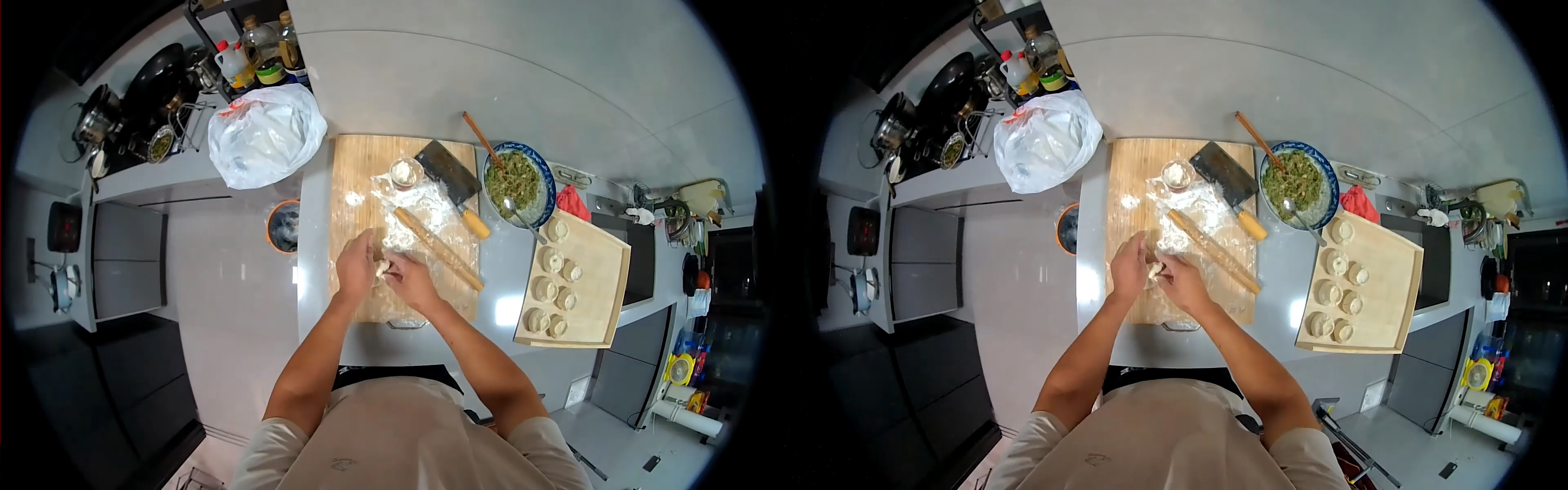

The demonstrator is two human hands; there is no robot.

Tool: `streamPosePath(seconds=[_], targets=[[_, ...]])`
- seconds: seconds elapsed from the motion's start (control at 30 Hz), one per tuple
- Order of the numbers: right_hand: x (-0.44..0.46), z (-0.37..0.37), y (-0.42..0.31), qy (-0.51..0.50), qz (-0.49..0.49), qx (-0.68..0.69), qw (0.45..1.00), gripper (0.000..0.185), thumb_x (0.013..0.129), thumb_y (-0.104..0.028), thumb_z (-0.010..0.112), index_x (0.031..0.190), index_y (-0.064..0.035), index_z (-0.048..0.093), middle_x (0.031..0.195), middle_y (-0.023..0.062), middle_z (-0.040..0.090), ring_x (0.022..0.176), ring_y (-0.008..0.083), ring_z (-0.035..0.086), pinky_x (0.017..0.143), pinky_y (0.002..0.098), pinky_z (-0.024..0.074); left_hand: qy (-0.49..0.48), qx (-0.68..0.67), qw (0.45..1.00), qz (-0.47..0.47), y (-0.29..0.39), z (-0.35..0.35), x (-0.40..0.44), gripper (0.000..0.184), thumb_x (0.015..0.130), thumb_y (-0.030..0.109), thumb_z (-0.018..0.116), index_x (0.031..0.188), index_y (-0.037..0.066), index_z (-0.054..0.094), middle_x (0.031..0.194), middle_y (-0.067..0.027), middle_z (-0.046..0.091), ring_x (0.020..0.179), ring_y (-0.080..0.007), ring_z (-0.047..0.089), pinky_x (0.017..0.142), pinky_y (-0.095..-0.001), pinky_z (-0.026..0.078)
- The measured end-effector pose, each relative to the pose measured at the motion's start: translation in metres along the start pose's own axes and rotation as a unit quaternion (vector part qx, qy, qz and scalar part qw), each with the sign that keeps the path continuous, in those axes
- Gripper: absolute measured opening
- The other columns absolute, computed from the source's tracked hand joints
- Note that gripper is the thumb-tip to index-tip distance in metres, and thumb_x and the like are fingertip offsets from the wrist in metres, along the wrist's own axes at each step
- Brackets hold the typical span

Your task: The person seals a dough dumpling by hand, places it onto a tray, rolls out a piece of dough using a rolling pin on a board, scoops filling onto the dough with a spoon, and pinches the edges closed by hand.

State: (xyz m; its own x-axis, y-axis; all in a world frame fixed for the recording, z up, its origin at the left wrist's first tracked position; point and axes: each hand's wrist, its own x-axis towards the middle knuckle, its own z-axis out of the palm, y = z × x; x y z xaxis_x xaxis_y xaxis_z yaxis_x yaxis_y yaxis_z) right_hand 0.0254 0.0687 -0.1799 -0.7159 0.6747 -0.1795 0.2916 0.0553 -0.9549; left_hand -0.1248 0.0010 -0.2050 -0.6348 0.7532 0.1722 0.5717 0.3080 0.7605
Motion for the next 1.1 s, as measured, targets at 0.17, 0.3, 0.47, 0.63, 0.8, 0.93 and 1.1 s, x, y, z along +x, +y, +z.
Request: streamPosePath(seconds=[0.17,0.3,0.47,0.63,0.8,0.93,1.1], targets=[[0.040,0.023,0.018,0.073,-0.059,-0.253,0.963,0.032,0.086,0.003,0.068,0.117,-0.0050,0.072,0.112,0.0160,0.067,0.095,0.0368,0.069,0.084,0.0420,0.0584,0.019,0.098,0.994,0.048,-0.016,0.025,0.025,0.030,0.106,0.013,0.058,0.134,0.010,0.066,0.094,-0.0169,0.070,0.081,-0.0376,0.066,0.074,-0.0452,0.054],[0.036,0.020,0.005,0.078,-0.148,-0.216,0.962,0.028,0.086,0.005,0.066,0.111,-0.0058,0.071,0.109,0.0152,0.066,0.098,0.0365,0.069,0.084,0.0426,0.0586,0.060,-0.393,0.879,-0.264,0.006,0.016,0.039,0.033,0.112,0.021,0.051,0.142,0.011,0.060,0.085,-0.0100,0.066,0.072,-0.0208,0.061,0.067,-0.0379,0.052],[-0.010,0.020,-0.009,0.067,-0.024,-0.010,0.997,0.027,0.088,-0.001,0.069,0.114,-0.0055,0.071,0.124,0.0161,0.067,0.105,0.0381,0.069,0.083,0.0441,0.0593,-0.069,-0.152,0.974,-0.153,-0.001,0.000,0.000,0.036,0.115,0.026,0.045,0.142,0.007,0.060,0.092,-0.0124,0.071,0.082,-0.0239,0.070,0.076,-0.0378,0.056],[0.045,0.022,0.018,0.021,0.003,-0.226,0.974,0.025,0.091,-0.006,0.068,0.116,-0.0046,0.068,0.118,0.0217,0.067,0.104,0.0430,0.067,0.085,0.0480,0.0572,0.006,-0.001,1.000,0.018,-0.018,0.020,0.020,0.033,0.115,0.021,0.046,0.139,0.005,0.062,0.091,-0.0124,0.069,0.082,-0.0228,0.069,0.074,-0.0371,0.055],[0.031,0.015,0.000,0.063,-0.123,-0.212,0.968,0.023,0.094,-0.007,0.066,0.117,-0.0063,0.067,0.116,0.0194,0.066,0.101,0.0404,0.068,0.087,0.0460,0.0573,0.020,-0.388,0.890,-0.238,0.003,0.013,0.037,0.033,0.116,0.024,0.044,0.136,0.004,0.062,0.085,-0.0051,0.064,0.073,-0.0116,0.060,0.067,-0.0302,0.052],[-0.016,0.014,-0.016,0.023,-0.089,-0.056,0.994,0.031,0.089,-0.003,0.072,0.120,-0.0026,0.066,0.110,0.0190,0.066,0.094,0.0343,0.068,0.085,0.0426,0.0580,-0.039,-0.263,0.942,-0.204,0.002,-0.006,-0.004,0.033,0.116,0.023,0.045,0.136,0.004,0.063,0.093,-0.0104,0.069,0.078,-0.0150,0.065,0.071,-0.0312,0.054],[0.021,0.028,0.015,0.088,-0.033,-0.172,0.980,0.019,0.089,-0.001,0.066,0.109,-0.0005,0.067,0.099,0.0239,0.067,0.092,0.0418,0.068,0.081,0.0464,0.0567,-0.020,-0.023,0.999,0.014,-0.011,0.008,0.006,0.038,0.101,0.007,0.055,0.138,0.006,0.062,0.112,-0.0197,0.070,0.099,-0.0384,0.066,0.087,-0.0465,0.054]])
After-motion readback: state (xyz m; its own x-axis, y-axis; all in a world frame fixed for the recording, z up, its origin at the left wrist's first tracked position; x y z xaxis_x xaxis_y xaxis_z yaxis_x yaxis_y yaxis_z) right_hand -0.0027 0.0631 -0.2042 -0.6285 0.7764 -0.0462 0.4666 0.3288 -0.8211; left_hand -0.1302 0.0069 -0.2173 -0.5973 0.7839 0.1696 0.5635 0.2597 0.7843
